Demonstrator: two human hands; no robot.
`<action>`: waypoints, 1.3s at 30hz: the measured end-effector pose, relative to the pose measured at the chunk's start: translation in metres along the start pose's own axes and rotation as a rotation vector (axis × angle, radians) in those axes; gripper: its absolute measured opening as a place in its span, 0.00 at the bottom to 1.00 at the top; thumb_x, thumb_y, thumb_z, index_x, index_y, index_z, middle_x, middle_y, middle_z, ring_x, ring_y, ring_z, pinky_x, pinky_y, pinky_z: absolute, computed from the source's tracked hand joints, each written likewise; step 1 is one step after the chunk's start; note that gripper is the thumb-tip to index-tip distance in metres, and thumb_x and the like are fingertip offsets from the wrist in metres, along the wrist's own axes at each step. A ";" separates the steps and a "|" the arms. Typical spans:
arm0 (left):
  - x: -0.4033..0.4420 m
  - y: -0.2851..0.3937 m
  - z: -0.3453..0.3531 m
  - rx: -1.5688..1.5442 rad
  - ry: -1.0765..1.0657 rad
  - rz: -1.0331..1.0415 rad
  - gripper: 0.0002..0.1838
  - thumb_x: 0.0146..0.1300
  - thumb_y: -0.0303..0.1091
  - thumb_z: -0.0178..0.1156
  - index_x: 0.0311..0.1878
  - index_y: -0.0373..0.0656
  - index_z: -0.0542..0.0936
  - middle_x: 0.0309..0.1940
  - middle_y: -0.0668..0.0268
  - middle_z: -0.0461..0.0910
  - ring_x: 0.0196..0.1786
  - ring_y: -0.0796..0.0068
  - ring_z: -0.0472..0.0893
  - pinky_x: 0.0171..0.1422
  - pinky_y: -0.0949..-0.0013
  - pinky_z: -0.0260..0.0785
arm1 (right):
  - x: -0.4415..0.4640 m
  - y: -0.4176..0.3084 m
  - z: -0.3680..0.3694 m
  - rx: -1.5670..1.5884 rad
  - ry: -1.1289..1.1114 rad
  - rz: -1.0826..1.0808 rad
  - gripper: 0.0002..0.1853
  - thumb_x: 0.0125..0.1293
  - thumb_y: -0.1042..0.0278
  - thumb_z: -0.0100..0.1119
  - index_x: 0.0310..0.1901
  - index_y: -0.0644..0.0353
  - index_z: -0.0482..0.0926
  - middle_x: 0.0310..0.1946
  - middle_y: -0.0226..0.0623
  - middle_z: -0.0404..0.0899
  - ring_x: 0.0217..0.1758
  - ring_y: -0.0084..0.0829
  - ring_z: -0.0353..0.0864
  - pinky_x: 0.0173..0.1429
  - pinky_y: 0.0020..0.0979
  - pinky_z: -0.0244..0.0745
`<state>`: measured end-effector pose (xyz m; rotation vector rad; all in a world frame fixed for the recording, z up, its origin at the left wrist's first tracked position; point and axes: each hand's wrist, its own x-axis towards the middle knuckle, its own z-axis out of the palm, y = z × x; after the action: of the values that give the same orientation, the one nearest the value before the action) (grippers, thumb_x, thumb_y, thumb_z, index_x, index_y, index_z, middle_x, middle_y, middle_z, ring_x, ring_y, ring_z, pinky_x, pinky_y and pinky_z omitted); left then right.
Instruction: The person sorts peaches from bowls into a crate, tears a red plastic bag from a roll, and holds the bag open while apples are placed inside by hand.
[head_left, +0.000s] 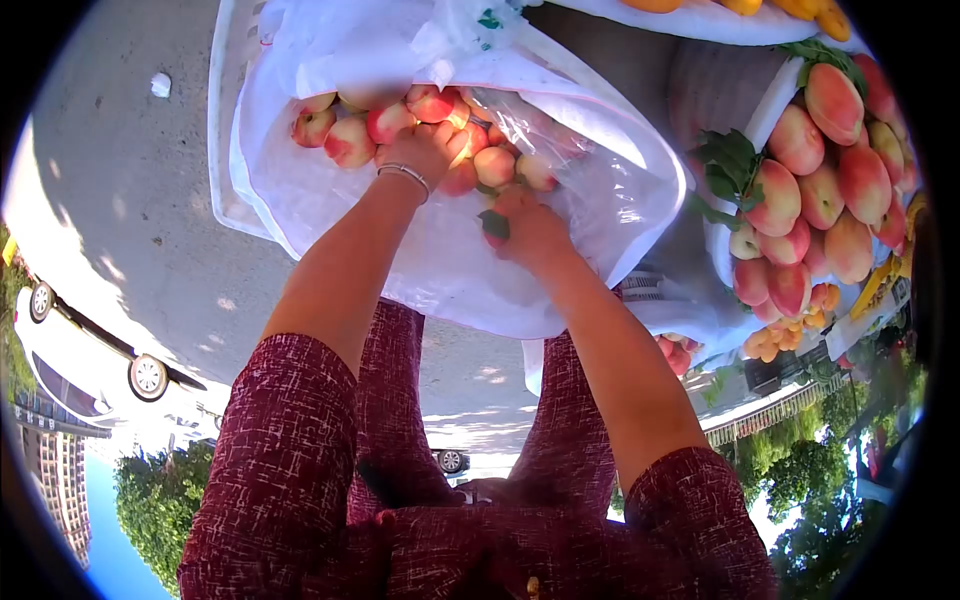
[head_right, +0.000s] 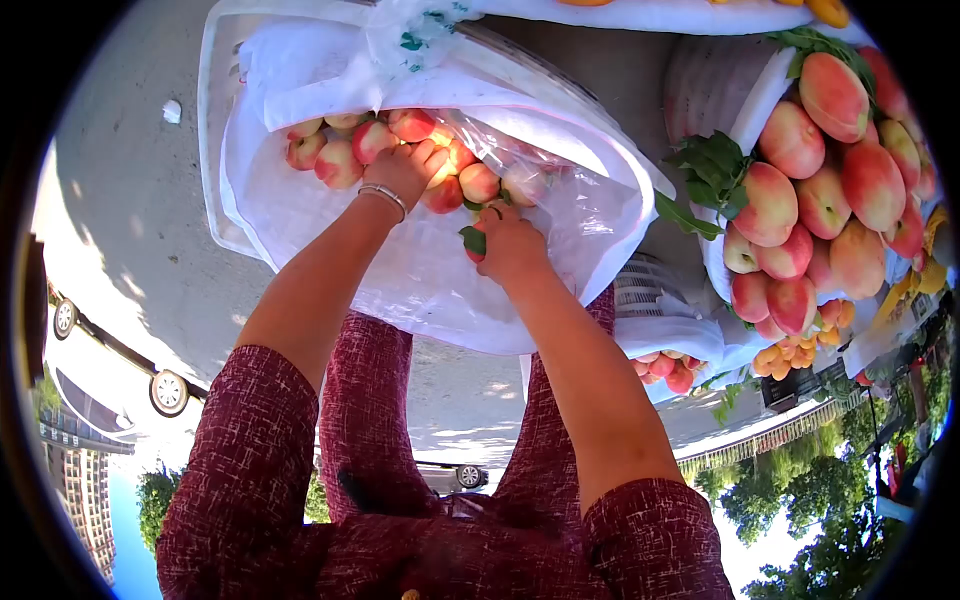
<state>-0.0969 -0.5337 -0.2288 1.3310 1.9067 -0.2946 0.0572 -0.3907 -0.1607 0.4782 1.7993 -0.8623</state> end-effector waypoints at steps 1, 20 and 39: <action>0.001 0.000 0.006 0.026 0.070 0.023 0.23 0.60 0.33 0.55 0.60 0.56 0.72 0.52 0.72 0.73 0.49 0.73 0.79 0.47 0.64 0.74 | -0.014 -0.004 -0.011 0.048 0.037 -0.007 0.40 0.41 0.61 0.75 0.59 0.51 0.68 0.59 0.44 0.68 0.54 0.44 0.77 0.55 0.41 0.77; -0.097 0.065 -0.115 -1.332 0.023 -0.379 0.41 0.48 0.33 0.75 0.64 0.36 0.66 0.51 0.60 0.77 0.52 0.71 0.79 0.55 0.67 0.74 | -0.316 0.141 -0.213 0.699 1.306 0.159 0.48 0.39 0.70 0.79 0.64 0.59 0.62 0.59 0.43 0.65 0.62 0.39 0.69 0.66 0.38 0.67; -0.029 0.247 -0.299 -1.935 0.005 -0.077 0.44 0.47 0.34 0.76 0.66 0.38 0.62 0.61 0.60 0.70 0.64 0.65 0.71 0.69 0.60 0.65 | -0.279 0.263 -0.338 0.541 1.489 0.137 0.42 0.39 0.63 0.77 0.60 0.54 0.69 0.54 0.41 0.72 0.60 0.43 0.70 0.64 0.41 0.69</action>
<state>-0.0150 -0.2751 0.0500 -0.1079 1.2244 1.2287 0.1264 0.0556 0.0783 1.9429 2.7185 -0.9451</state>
